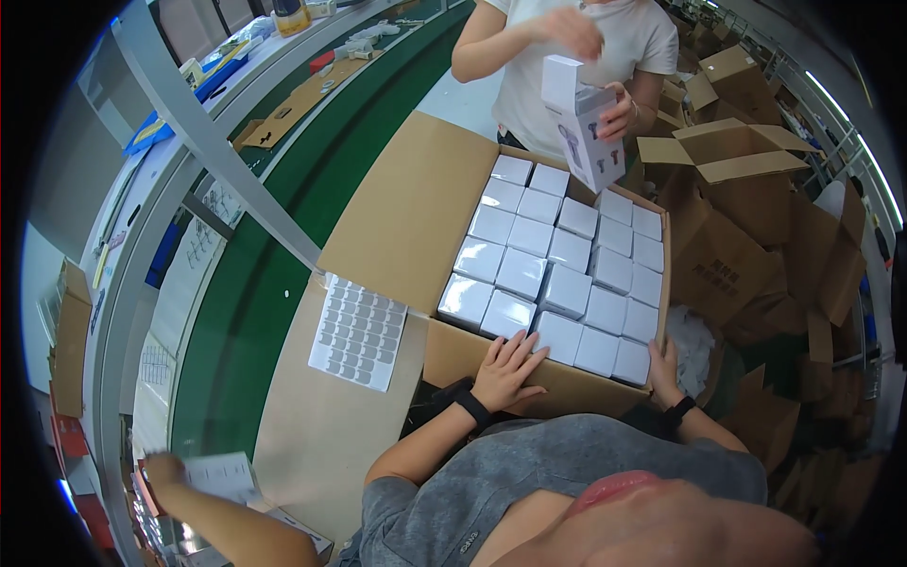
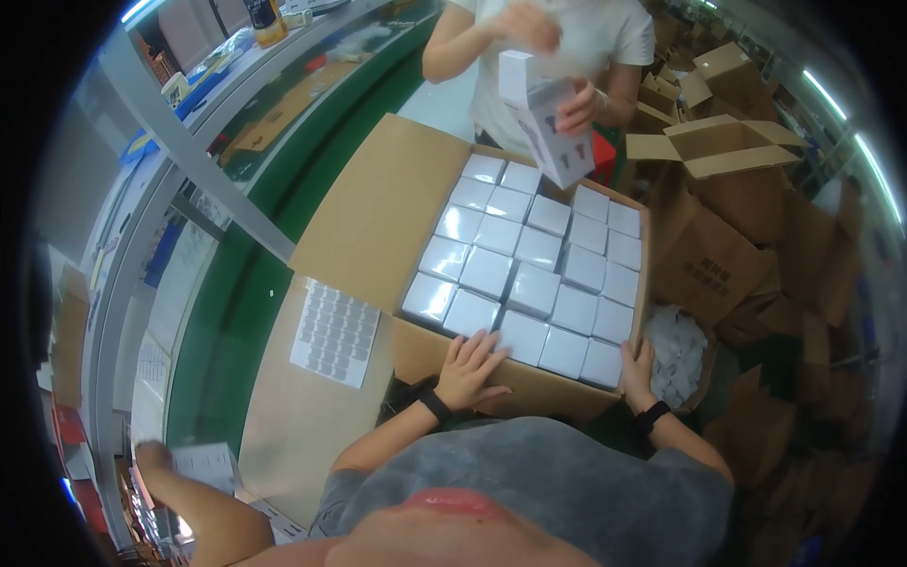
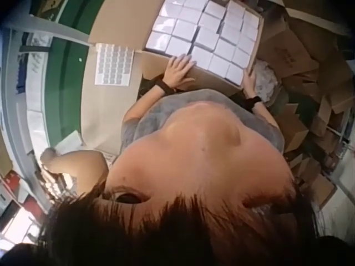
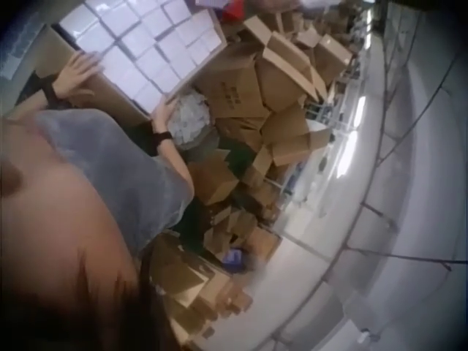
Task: The person removes a white box from a cardboard carton, takes out a blue device wrapped in plastic, and unwraps it. They then place the device back into the white box and return the box to the carton.
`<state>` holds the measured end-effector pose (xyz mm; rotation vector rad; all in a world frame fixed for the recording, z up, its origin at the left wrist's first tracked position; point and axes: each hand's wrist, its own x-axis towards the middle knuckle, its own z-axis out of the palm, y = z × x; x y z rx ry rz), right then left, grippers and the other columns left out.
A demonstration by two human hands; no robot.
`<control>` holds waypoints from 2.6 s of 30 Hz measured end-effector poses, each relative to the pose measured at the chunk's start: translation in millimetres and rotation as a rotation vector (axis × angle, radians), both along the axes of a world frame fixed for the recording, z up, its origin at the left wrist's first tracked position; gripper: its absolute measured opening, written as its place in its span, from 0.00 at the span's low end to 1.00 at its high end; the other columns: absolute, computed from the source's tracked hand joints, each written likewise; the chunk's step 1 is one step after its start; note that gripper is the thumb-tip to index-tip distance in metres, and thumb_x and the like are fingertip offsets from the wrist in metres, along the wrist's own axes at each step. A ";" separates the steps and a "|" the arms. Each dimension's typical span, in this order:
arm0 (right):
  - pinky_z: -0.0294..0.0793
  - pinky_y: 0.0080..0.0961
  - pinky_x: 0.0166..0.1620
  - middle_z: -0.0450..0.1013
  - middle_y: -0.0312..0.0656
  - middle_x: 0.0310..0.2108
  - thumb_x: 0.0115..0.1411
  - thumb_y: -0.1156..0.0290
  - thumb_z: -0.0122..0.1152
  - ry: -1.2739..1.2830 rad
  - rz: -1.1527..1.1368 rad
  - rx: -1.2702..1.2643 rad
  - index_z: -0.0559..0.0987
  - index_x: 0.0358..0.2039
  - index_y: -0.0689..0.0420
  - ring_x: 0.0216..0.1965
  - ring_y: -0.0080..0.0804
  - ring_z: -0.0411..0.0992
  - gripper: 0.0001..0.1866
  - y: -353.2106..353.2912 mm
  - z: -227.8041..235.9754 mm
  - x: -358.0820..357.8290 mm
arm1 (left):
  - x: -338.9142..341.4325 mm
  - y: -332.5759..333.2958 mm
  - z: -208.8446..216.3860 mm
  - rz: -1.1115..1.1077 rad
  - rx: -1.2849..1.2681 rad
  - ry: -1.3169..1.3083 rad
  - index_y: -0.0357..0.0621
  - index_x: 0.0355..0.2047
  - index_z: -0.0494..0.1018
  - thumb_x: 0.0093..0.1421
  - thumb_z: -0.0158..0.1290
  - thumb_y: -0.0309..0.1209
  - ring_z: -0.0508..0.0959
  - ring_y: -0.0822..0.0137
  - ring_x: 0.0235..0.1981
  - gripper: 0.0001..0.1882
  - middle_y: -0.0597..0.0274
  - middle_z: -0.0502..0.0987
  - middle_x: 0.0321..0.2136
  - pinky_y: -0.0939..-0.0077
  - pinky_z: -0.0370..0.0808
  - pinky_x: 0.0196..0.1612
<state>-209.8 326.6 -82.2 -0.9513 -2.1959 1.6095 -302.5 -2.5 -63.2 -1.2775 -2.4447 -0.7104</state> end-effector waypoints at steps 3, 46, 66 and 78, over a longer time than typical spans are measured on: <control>0.56 0.31 0.55 0.53 0.55 0.52 0.56 0.61 0.51 -0.174 0.008 0.304 0.55 0.54 0.66 0.53 0.45 0.56 0.31 -1.3 5.9 -2.8 | 0.4 -11.3 9.4 -0.009 -0.007 -0.041 0.54 0.54 0.61 0.42 0.56 0.51 0.57 0.62 0.57 0.38 0.59 0.59 0.55 0.62 0.48 0.58; 0.57 0.46 0.51 0.53 0.64 0.52 0.48 0.62 0.57 0.172 1.529 1.244 0.59 0.54 0.58 0.52 0.54 0.56 0.33 -121.6 98.1 -115.1 | 44.9 -37.6 38.4 0.324 0.420 -0.169 0.39 0.40 0.68 0.47 0.55 0.28 0.62 0.47 0.51 0.18 0.46 0.62 0.49 0.58 0.61 0.51; 0.59 0.43 0.51 0.60 0.52 0.52 0.33 0.78 0.56 0.625 2.408 0.643 0.67 0.49 0.56 0.50 0.51 0.60 0.35 -243.5 293.2 -105.9 | 35.8 -112.2 135.6 -0.367 0.727 -0.677 0.38 0.56 0.53 0.36 0.65 0.46 0.61 0.60 0.54 0.50 0.52 0.62 0.51 0.67 0.58 0.55; 0.61 0.31 0.53 0.62 0.50 0.51 0.54 0.65 0.54 0.604 1.860 0.612 0.64 0.52 0.60 0.54 0.41 0.60 0.26 -280.0 186.9 -154.7 | 56.7 -113.1 108.1 0.880 0.388 0.109 0.43 0.46 0.61 0.33 0.62 0.36 0.66 0.55 0.42 0.37 0.53 0.66 0.41 0.63 0.61 0.45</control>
